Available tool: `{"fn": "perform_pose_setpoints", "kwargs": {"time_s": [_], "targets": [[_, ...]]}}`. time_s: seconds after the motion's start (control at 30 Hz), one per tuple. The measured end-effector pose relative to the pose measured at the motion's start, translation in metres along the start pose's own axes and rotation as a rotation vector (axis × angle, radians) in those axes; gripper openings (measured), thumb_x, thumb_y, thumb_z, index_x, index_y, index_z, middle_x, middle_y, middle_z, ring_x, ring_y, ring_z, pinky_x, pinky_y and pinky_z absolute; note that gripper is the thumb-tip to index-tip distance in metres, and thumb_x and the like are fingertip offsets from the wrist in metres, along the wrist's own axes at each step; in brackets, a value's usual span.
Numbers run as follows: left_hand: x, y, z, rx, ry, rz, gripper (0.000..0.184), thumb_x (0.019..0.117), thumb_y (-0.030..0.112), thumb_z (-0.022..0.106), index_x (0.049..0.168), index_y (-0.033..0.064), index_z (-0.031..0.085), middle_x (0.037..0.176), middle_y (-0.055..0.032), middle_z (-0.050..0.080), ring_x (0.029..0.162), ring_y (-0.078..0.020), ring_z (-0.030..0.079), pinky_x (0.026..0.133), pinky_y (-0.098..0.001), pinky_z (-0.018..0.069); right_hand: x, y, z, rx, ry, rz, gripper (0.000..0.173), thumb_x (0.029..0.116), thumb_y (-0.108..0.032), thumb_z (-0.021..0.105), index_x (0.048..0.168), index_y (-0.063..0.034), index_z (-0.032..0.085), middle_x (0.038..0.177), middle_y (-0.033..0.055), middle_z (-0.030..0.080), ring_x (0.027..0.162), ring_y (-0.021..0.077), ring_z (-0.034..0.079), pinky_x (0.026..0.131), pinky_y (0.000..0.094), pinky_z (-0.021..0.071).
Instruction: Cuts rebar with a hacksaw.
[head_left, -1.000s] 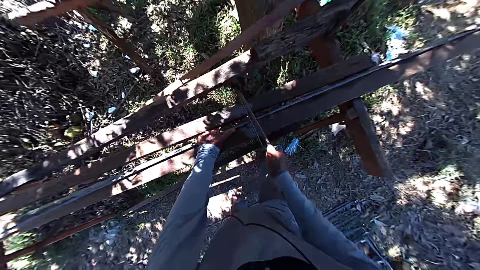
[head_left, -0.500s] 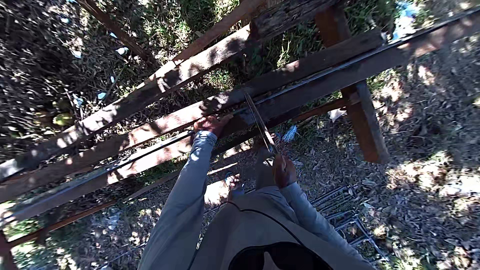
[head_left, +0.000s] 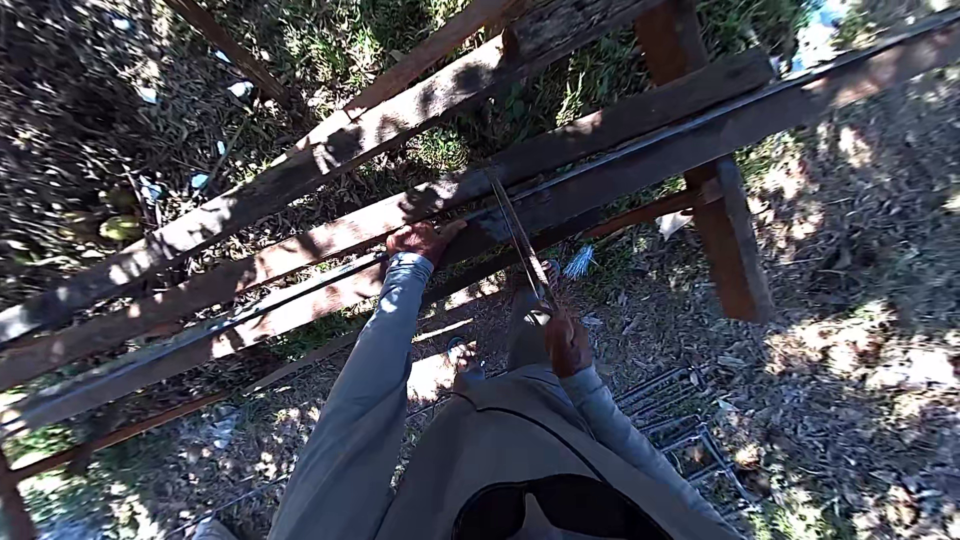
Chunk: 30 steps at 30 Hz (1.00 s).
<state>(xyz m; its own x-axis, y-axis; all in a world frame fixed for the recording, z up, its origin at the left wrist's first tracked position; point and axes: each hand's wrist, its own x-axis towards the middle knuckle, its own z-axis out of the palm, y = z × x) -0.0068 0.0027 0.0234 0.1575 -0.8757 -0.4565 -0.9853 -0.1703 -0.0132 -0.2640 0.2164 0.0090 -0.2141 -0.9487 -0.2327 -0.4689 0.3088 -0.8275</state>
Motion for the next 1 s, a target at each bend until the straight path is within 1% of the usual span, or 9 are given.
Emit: {"fn": "perform_pose_setpoints", "kwargs": {"time_s": [0.17,0.27,0.37,0.4,0.5,0.63,0.77,0.9,1.0], "targets": [[0.003,0.000,0.001,-0.012,-0.003,-0.008,0.105,0.0800,0.098,0.023,0.112,0.0102,0.072,0.114,-0.0199,0.073,0.111,-0.0403,0.069,0.089,-0.0663,0.0529,0.077,-0.078,0.021,-0.099,-0.020,0.094,0.056,0.1097,-0.036,0.036,0.095,0.0063,0.069,0.076,0.0205,0.065,0.076,0.0340,0.066,0.074,0.0570,0.0531],[0.004,-0.002,0.005,-0.020,0.010,0.000,0.103,0.0793,0.098,0.022,0.107,0.0125,0.073,0.111,-0.0177,0.074,0.110,-0.0385,0.070,0.087,-0.0667,0.0537,0.135,-0.086,0.053,0.024,0.073,0.029,0.067,0.1084,-0.056,0.030,0.094,-0.0038,0.071,0.080,0.0144,0.066,0.080,0.0280,0.065,0.075,0.0547,0.0531],[0.001,-0.001,0.005,-0.031,0.016,0.003,0.106,0.0776,0.099,0.020,0.109,0.0121,0.073,0.112,-0.0183,0.074,0.111,-0.0393,0.070,0.088,-0.0672,0.0531,0.121,-0.077,0.046,-0.048,0.043,0.001,0.059,0.1114,-0.045,0.030,0.117,-0.0028,0.071,0.099,0.0213,0.072,0.096,0.0349,0.069,0.087,0.0587,0.0536],[0.002,-0.001,0.003,-0.029,0.020,0.006,0.107,0.0777,0.099,0.019,0.109,0.0124,0.072,0.112,-0.0182,0.074,0.111,-0.0393,0.070,0.089,-0.0670,0.0533,0.107,-0.067,0.039,-0.133,0.022,-0.056,0.053,0.1122,-0.036,0.031,0.121,0.0007,0.068,0.099,0.0247,0.072,0.094,0.0391,0.071,0.085,0.0609,0.0557],[0.003,-0.003,0.007,-0.023,0.049,0.008,0.105,0.0782,0.099,0.021,0.107,0.0117,0.073,0.108,-0.0182,0.075,0.107,-0.0391,0.071,0.086,-0.0656,0.0538,0.051,-0.018,0.023,-0.079,-0.004,-0.045,0.074,0.1055,-0.057,0.017,0.088,-0.0026,0.065,0.064,0.0086,0.056,0.059,0.0234,0.059,0.060,0.0488,0.0524],[0.003,-0.002,0.007,-0.024,0.029,-0.011,0.106,0.0785,0.099,0.022,0.110,0.0111,0.072,0.112,-0.0181,0.074,0.109,-0.0387,0.071,0.087,-0.0651,0.0534,0.009,-0.013,0.000,-0.017,-0.015,0.020,0.076,0.1042,-0.064,0.015,0.075,-0.0086,0.057,0.057,0.0012,0.047,0.050,0.0162,0.051,0.050,0.0419,0.0473],[0.005,-0.002,0.009,-0.009,0.046,-0.004,0.107,0.0773,0.100,0.021,0.111,0.0116,0.072,0.112,-0.0177,0.074,0.108,-0.0385,0.071,0.086,-0.0653,0.0542,0.088,-0.081,0.028,-0.092,0.032,0.070,0.057,0.1101,-0.038,0.036,0.097,0.0055,0.071,0.079,0.0212,0.067,0.077,0.0340,0.067,0.075,0.0576,0.0546],[0.002,-0.003,0.006,0.002,0.038,0.006,0.105,0.0793,0.098,0.022,0.109,0.0109,0.072,0.110,-0.0180,0.074,0.107,-0.0388,0.071,0.086,-0.0654,0.0540,0.134,-0.088,0.051,0.004,0.047,0.024,0.071,0.1078,-0.058,0.028,0.093,-0.0032,0.069,0.079,0.0157,0.064,0.081,0.0300,0.065,0.076,0.0561,0.0528],[0.002,-0.002,0.000,0.008,0.031,0.016,0.105,0.0796,0.098,0.021,0.108,0.0106,0.072,0.109,-0.0182,0.075,0.107,-0.0387,0.071,0.085,-0.0654,0.0541,0.086,-0.052,0.030,-0.089,0.000,-0.029,0.056,0.1106,-0.041,0.032,0.113,0.0004,0.069,0.084,0.0205,0.068,0.078,0.0349,0.069,0.073,0.0582,0.0564]]}}
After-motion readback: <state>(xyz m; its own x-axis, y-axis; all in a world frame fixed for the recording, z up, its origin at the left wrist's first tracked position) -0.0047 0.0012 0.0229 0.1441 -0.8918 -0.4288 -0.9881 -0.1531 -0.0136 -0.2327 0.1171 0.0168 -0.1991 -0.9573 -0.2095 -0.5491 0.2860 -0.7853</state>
